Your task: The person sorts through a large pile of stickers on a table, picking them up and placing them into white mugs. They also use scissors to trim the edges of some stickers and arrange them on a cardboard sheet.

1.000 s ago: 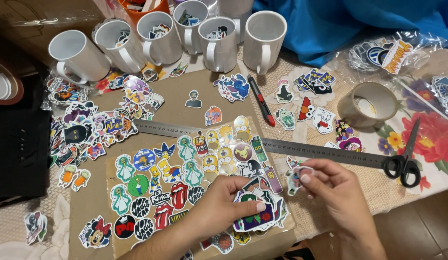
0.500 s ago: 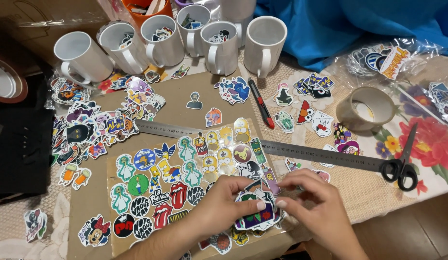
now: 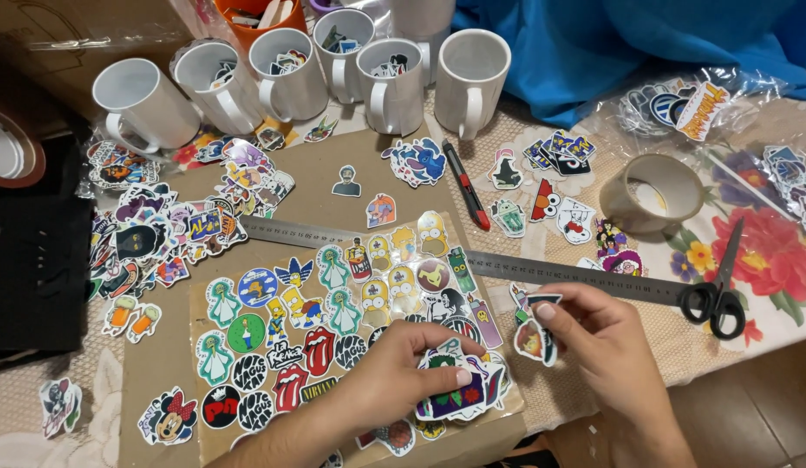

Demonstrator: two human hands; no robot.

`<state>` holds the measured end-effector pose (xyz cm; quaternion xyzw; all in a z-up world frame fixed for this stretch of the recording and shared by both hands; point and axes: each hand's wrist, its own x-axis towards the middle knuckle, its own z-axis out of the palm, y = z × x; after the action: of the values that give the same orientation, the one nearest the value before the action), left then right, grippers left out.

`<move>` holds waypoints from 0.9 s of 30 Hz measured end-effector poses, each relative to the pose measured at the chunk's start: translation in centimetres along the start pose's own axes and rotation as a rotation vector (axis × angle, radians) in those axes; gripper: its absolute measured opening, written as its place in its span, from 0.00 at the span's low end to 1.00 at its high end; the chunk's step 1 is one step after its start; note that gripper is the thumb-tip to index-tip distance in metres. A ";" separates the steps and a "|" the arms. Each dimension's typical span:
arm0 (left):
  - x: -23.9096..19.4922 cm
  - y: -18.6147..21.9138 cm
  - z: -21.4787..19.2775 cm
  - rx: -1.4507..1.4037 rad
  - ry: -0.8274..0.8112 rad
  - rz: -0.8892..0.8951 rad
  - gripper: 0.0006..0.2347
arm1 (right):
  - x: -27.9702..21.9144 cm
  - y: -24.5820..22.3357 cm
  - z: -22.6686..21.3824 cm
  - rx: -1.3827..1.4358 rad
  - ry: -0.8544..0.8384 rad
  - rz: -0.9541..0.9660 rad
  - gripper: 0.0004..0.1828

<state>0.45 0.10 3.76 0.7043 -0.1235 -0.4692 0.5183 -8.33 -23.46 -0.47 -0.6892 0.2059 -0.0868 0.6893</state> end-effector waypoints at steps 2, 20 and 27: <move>-0.6 0.3 -0.2 -0.145 -0.021 -0.095 0.12 | -0.3 -0.3 -1.0 -0.111 -0.001 -0.026 0.14; -3.5 -2.9 -2.3 -0.515 0.067 0.029 0.13 | -0.8 0.3 -1.7 -0.933 0.340 -0.409 0.19; -3.8 -5.1 -2.0 -0.441 0.144 0.229 0.13 | -2.5 -2.6 6.9 -0.433 -0.200 -0.197 0.17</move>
<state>-1.62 6.04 1.52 0.5873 -0.0599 -0.3718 0.7164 -7.36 -16.20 2.28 -0.8425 0.0825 -0.0387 0.5309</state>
